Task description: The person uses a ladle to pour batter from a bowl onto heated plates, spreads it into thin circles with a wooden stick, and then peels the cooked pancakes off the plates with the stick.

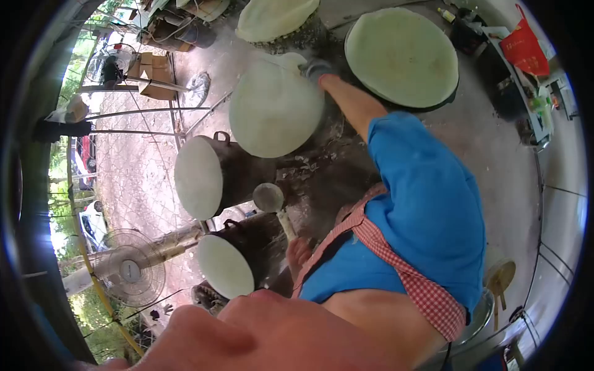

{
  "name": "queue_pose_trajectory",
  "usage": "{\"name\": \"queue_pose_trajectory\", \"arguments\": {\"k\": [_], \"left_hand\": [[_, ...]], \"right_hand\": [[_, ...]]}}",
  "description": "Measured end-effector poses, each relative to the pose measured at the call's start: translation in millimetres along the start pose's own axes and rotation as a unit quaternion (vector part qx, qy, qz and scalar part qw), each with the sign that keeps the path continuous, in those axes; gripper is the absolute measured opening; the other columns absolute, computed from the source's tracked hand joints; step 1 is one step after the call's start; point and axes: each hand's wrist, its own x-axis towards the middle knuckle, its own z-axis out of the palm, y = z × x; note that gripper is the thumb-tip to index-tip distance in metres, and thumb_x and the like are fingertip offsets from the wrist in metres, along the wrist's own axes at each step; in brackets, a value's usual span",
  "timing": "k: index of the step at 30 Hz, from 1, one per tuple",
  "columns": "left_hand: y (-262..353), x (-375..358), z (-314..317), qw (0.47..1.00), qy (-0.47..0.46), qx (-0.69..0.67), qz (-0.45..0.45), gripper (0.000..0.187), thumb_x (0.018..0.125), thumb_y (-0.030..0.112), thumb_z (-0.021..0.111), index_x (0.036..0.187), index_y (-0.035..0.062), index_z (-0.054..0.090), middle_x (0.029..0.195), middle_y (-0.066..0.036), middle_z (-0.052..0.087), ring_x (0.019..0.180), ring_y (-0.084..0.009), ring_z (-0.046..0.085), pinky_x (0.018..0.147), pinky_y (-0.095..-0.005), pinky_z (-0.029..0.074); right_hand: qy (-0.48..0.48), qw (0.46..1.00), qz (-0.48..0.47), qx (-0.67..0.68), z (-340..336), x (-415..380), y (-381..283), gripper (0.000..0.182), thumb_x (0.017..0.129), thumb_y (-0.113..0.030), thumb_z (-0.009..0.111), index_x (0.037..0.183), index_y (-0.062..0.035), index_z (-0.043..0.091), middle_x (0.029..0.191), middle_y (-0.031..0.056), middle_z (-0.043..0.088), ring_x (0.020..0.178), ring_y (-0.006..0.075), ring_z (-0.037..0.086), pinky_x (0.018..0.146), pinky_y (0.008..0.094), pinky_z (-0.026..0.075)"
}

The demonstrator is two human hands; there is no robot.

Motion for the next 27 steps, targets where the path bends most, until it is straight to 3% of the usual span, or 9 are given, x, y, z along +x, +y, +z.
{"name": "queue_pose_trajectory", "arguments": {"k": [2,4,13,14,17,18,20,23,27], "left_hand": [[-20.7,-9.7,22.9,0.910,0.269,0.259,0.182,0.028,0.088,0.016,0.039,0.060,0.0115,0.034,0.043,0.005,0.024,0.032,-0.0052,0.021,0.029,-0.0192,0.019],[-9.5,-20.1,-4.4,0.951,0.140,0.242,0.132,0.029,0.088,0.017,0.038,0.061,0.0101,0.034,0.045,0.004,0.025,0.034,-0.0058,0.022,0.030,-0.0202,0.020],[49.2,-28.8,-34.4,0.999,0.026,-0.006,0.020,0.031,0.089,0.020,0.035,0.060,0.0089,0.034,0.046,0.001,0.027,0.035,-0.0085,0.025,0.031,-0.0231,0.024],[50.6,-39.8,-36.4,0.999,-0.007,-0.031,0.004,0.031,0.089,0.020,0.036,0.060,0.0086,0.035,0.045,0.001,0.027,0.034,-0.0087,0.025,0.031,-0.0231,0.024],[54.7,-33.7,-29.6,0.995,0.009,-0.092,0.045,0.029,0.088,0.017,0.037,0.061,0.0082,0.033,0.051,0.001,0.028,0.037,-0.0078,0.026,0.033,-0.0216,0.026],[60.9,-32.4,-36.0,0.993,-0.051,-0.106,0.005,0.029,0.087,0.017,0.038,0.061,0.0079,0.033,0.049,0.001,0.029,0.036,-0.0086,0.029,0.033,-0.0219,0.028],[62.4,-31.5,-33.5,0.992,-0.073,-0.106,-0.007,0.029,0.087,0.017,0.038,0.060,0.0081,0.033,0.049,0.001,0.029,0.036,-0.0085,0.029,0.033,-0.0217,0.028],[61.2,-26.9,-20.6,0.991,-0.089,-0.103,0.012,0.028,0.087,0.017,0.039,0.060,0.0083,0.033,0.048,0.001,0.030,0.036,-0.0083,0.030,0.033,-0.0214,0.028],[68.1,-12.3,-12.6,0.989,-0.098,-0.107,0.020,0.028,0.086,0.016,0.040,0.060,0.0087,0.033,0.047,0.001,0.030,0.035,-0.0081,0.030,0.033,-0.0210,0.028]], "right_hand": [[-0.101,0.951,0.029,0.290,-6.0,-2.2,0.2,0.044,0.082,-0.043,0.043,0.112,-0.0112,0.051,0.104,0.0176,0.055,0.095,0.0294,0.053,0.081,0.0378,0.039],[0.066,0.983,-0.167,0.033,23.8,-13.3,32.3,0.042,0.084,-0.041,0.038,0.114,-0.0144,0.050,0.102,0.0170,0.056,0.091,0.0280,0.055,0.080,0.0350,0.041],[-0.285,0.942,-0.009,-0.174,54.0,-56.6,142.2,0.038,0.086,-0.039,0.034,0.115,-0.0198,0.049,0.102,0.0157,0.057,0.088,0.0255,0.057,0.077,0.0326,0.043],[-0.286,0.943,0.001,-0.168,74.0,-79.4,143.5,0.038,0.086,-0.039,0.034,0.115,-0.0198,0.049,0.102,0.0157,0.057,0.088,0.0255,0.057,0.077,0.0326,0.043],[0.219,0.968,-0.119,0.034,124.0,-133.3,121.0,0.037,0.081,-0.037,0.050,0.113,-0.0170,0.052,0.098,0.0105,0.059,0.079,0.0239,0.057,0.068,0.0310,0.045],[0.222,0.967,-0.119,0.035,103.6,-147.2,109.9,0.037,0.081,-0.037,0.050,0.113,-0.0170,0.052,0.098,0.0105,0.059,0.079,0.0239,0.057,0.068,0.0310,0.045],[-0.161,0.962,-0.037,0.217,27.9,-164.6,70.7,0.043,0.078,-0.040,0.053,0.114,-0.0160,0.051,0.103,0.0097,0.058,0.079,0.0250,0.058,0.069,0.0333,0.045],[-0.071,0.963,0.065,0.252,67.4,-66.2,161.9,0.040,0.083,-0.039,0.047,0.114,-0.0146,0.050,0.099,0.0104,0.059,0.076,0.0276,0.058,0.070,0.0352,0.045],[0.002,0.971,-0.088,-0.224,-20.6,-66.0,13.3,0.036,0.085,-0.036,0.041,0.112,-0.0140,0.051,0.096,0.0124,0.058,0.074,0.0309,0.057,0.068,0.0380,0.045]]}}
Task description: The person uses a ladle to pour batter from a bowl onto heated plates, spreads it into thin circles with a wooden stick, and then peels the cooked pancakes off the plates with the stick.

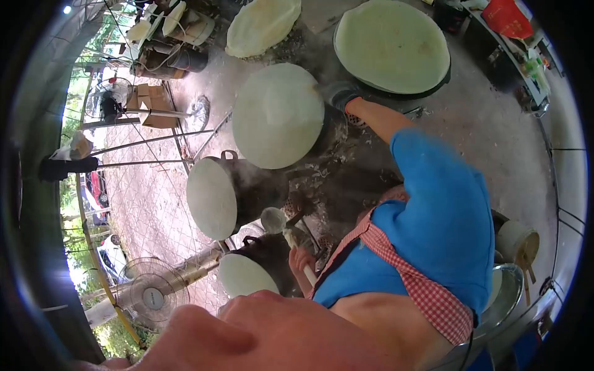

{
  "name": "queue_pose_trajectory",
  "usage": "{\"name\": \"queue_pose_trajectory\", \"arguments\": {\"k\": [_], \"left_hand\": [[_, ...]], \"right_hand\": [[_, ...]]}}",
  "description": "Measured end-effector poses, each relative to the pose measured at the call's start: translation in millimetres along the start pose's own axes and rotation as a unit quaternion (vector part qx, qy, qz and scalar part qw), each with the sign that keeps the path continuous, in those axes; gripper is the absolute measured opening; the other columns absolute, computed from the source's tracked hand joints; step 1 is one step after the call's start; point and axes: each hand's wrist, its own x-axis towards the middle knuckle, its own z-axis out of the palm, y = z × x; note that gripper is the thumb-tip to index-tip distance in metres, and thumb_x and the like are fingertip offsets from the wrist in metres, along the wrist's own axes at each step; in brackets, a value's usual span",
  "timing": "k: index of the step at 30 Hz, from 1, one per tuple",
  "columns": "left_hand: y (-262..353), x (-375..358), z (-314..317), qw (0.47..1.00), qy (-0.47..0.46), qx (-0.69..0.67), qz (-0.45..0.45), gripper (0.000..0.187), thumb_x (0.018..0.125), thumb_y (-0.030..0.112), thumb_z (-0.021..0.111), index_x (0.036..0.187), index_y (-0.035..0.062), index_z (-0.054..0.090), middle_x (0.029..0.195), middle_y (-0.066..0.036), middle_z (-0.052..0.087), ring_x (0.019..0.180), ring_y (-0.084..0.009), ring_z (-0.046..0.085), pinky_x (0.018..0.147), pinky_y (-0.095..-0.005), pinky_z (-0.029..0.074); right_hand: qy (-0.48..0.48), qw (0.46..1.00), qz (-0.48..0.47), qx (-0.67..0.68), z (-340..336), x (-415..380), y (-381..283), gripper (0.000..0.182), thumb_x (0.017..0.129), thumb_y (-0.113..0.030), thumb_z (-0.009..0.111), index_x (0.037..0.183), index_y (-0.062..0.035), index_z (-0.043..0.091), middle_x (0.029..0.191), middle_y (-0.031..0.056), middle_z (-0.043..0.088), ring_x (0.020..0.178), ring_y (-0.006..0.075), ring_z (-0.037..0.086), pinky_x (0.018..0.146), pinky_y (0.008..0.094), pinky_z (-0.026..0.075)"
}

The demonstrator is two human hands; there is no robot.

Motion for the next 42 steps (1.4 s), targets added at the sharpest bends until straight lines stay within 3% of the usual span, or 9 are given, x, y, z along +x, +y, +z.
{"name": "queue_pose_trajectory", "arguments": {"k": [10,20,25,26,29,31,36,40,42], "left_hand": [[53.9,123.4,58.7,0.989,-0.014,0.126,-0.079,0.029,0.085,0.015,0.041,0.058,0.0098,0.032,0.046,0.001,0.031,0.033,-0.0080,0.028,0.031,-0.0212,0.026],[-41.5,228.6,80.8,0.839,0.138,0.476,0.227,0.024,0.080,0.001,0.045,0.086,0.0128,0.026,0.054,0.002,0.029,0.038,-0.0058,0.027,0.031,-0.0191,0.025],[2.3,191.1,49.7,0.984,-0.018,0.155,-0.090,0.031,0.087,0.018,0.042,0.057,0.0150,0.033,0.042,0.006,0.019,0.030,-0.0090,0.021,0.029,-0.0228,0.024],[-33.8,142.1,61.3,0.870,0.077,0.477,0.101,0.030,0.089,0.024,0.039,0.060,0.0156,0.035,0.043,0.004,0.024,0.030,-0.0096,0.021,0.028,-0.0235,0.023],[-38.7,101.8,37.7,0.891,0.145,0.420,0.093,0.032,0.090,0.027,0.034,0.062,0.0124,0.033,0.046,0.001,0.028,0.032,-0.0102,0.024,0.030,-0.0246,0.026],[-34.7,91.6,33.9,0.981,0.132,0.097,-0.100,0.034,0.089,0.030,0.038,0.061,0.0103,0.033,0.047,0.001,0.028,0.033,-0.0100,0.028,0.029,-0.0232,0.026],[-42.1,75.9,45.4,0.975,0.094,0.004,-0.199,0.034,0.089,0.028,0.037,0.060,0.0112,0.032,0.048,0.001,0.028,0.035,-0.0080,0.029,0.029,-0.0230,0.024],[-44.7,52.8,5.4,0.827,0.140,0.541,0.050,0.028,0.088,0.022,0.041,0.062,0.0138,0.035,0.049,0.002,0.031,0.028,-0.0089,0.020,0.024,-0.0227,0.017],[-66.5,42.4,3.0,0.848,0.087,0.522,0.034,0.022,0.088,0.019,0.041,0.067,0.0111,0.040,0.050,0.003,0.031,0.029,-0.0074,0.020,0.025,-0.0214,0.018]], "right_hand": [[-0.108,0.973,-0.156,-0.130,-70.8,-73.1,-2.3,0.039,0.084,-0.043,0.037,0.112,-0.0202,0.052,0.091,0.0162,0.059,0.080,0.0307,0.056,0.073,0.0379,0.042],[0.052,0.993,-0.039,0.095,-5.1,-153.1,-19.2,0.036,0.083,-0.039,0.041,0.113,-0.0236,0.050,0.087,0.0136,0.059,0.072,0.0284,0.058,0.064,0.0380,0.045],[0.024,0.997,-0.015,0.071,-13.8,-207.4,-27.1,0.032,0.079,-0.034,0.048,0.107,-0.0191,0.054,0.086,0.0128,0.060,0.073,0.0287,0.057,0.063,0.0370,0.046],[-0.008,0.999,-0.016,0.042,-32.3,-214.6,-34.3,0.030,0.076,-0.030,0.055,0.100,-0.0136,0.058,0.085,0.0127,0.060,0.077,0.0296,0.057,0.065,0.0361,0.045],[0.036,0.995,-0.088,-0.002,2.0,-240.3,-13.2,0.033,0.074,-0.027,0.058,0.104,-0.0141,0.056,0.082,0.0120,0.061,0.072,0.0305,0.058,0.063,0.0366,0.045],[0.062,0.992,-0.078,0.073,-7.5,-274.8,-35.3,0.038,0.074,-0.029,0.056,0.109,-0.0167,0.052,0.081,0.0127,0.060,0.069,0.0309,0.058,0.061,0.0382,0.046],[-0.003,0.989,0.089,0.119,-44.6,-262.4,-56.6,0.046,0.070,-0.032,0.057,0.112,-0.0138,0.049,0.083,0.0143,0.060,0.071,0.0304,0.059,0.061,0.0394,0.045],[0.007,1.000,-0.028,0.003,4.5,-249.8,4.3,0.036,0.068,-0.031,0.060,0.096,-0.0100,0.052,0.081,0.0145,0.059,0.074,0.0314,0.057,0.062,0.0402,0.044],[0.120,0.992,-0.027,-0.001,-36.8,-225.3,6.8,0.031,0.071,-0.031,0.055,0.095,-0.0102,0.052,0.076,0.0138,0.058,0.073,0.0303,0.057,0.063,0.0392,0.044]]}}
